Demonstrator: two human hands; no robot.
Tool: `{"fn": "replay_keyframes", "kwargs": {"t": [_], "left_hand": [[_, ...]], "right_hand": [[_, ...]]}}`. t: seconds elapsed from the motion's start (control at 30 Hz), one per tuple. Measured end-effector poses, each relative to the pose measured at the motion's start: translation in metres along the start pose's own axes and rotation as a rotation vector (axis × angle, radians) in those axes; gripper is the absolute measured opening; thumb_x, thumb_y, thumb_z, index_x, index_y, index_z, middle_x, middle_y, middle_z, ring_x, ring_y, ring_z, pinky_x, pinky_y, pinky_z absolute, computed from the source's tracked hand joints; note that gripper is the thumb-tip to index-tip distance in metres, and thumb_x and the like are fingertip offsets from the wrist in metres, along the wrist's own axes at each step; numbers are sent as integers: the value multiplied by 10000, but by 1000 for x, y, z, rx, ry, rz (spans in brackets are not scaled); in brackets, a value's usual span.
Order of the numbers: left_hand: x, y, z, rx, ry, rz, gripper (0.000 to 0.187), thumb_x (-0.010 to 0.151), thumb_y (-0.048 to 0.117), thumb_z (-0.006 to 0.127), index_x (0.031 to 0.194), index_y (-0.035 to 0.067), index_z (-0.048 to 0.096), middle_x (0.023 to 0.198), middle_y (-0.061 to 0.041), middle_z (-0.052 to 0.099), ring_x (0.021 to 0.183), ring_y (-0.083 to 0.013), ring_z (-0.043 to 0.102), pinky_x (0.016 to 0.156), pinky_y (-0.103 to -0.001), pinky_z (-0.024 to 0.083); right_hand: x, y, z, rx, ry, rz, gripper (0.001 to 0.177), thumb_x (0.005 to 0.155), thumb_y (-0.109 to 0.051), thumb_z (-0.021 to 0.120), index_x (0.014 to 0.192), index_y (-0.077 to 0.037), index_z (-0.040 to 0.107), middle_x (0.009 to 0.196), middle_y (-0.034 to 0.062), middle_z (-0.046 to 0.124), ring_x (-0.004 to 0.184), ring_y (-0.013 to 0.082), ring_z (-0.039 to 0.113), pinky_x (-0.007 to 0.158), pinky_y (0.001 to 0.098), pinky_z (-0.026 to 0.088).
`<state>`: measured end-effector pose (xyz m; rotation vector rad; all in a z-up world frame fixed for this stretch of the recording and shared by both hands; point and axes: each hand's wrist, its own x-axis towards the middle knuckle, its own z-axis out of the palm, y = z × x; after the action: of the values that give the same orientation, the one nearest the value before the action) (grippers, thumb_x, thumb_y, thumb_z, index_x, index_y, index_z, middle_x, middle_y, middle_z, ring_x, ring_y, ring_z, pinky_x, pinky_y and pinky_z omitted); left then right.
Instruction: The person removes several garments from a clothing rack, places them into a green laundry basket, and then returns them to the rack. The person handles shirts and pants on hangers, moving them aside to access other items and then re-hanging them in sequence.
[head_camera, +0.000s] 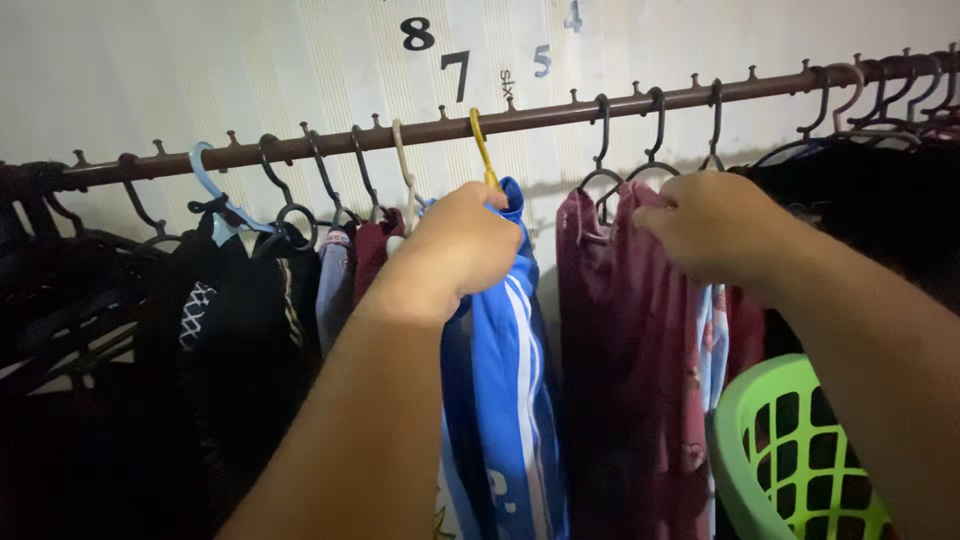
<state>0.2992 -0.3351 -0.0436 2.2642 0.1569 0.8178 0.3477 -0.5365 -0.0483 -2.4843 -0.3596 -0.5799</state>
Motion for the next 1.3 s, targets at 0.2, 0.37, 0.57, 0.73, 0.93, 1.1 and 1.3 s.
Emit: {"fn": "replay_keyframes", "kwargs": {"t": [0.2, 0.37, 0.57, 0.73, 0.93, 1.1, 1.3], "left_hand": [[-14, 13, -8, -21, 34, 0, 526, 816, 224, 588, 1329, 133, 521, 1165, -162, 685, 1043, -280, 685, 866, -383, 526], [-14, 9, -17, -42, 56, -5, 564, 883, 413, 544, 1372, 141, 475, 1247, -185, 624, 1166, -313, 597, 986, -397, 448], [-2, -6, -23, 167, 129, 129, 395, 920, 347, 470, 1205, 117, 617, 1168, -196, 665, 1142, -366, 607, 972, -437, 456], [-15, -17, -41, 300, 308, 219, 263, 867, 215, 522, 960, 102, 740, 1008, -146, 730, 1016, -352, 677, 909, -432, 522], [-38, -20, -61, 510, 302, -11, 414, 714, 277, 712, 1126, 243, 712, 1300, -119, 524, 1261, -345, 401, 1018, -520, 326], [-48, -24, -78, 575, 205, -167, 416, 733, 298, 736, 1148, 293, 703, 1337, -97, 470, 1359, -365, 307, 1122, -517, 246], [-47, -39, -82, 530, 109, -154, 586, 760, 400, 750, 1307, 269, 587, 1283, -123, 591, 1213, -354, 547, 1048, -459, 412]], "right_hand": [[-8, -9, -5, -47, 100, 15, 530, 895, -424, 663, 1255, -41, 598, 1048, 213, 682, 906, 306, 672, 834, 448, 545], [-26, -38, -14, -25, 393, -157, 552, 832, -451, 739, 1222, -74, 642, 1113, 174, 644, 966, 280, 653, 849, 417, 516], [-37, -82, 10, 303, 27, -249, 514, 795, -447, 670, 1153, -79, 680, 884, 127, 716, 775, 228, 719, 709, 367, 567], [-32, -88, 30, 298, 60, -280, 547, 719, -323, 715, 1169, -28, 614, 835, 170, 734, 774, 253, 723, 713, 352, 554], [-26, -93, 40, 234, 83, -250, 538, 737, -293, 682, 1194, -22, 597, 847, 211, 724, 801, 297, 732, 752, 379, 562], [-21, -89, 45, 190, 98, -250, 527, 748, -298, 681, 1191, -21, 607, 958, 235, 698, 909, 337, 693, 813, 406, 539], [-12, -85, 55, 111, 109, -269, 588, 739, -358, 743, 1186, -2, 604, 1072, 244, 672, 1029, 363, 655, 894, 409, 510]]}}
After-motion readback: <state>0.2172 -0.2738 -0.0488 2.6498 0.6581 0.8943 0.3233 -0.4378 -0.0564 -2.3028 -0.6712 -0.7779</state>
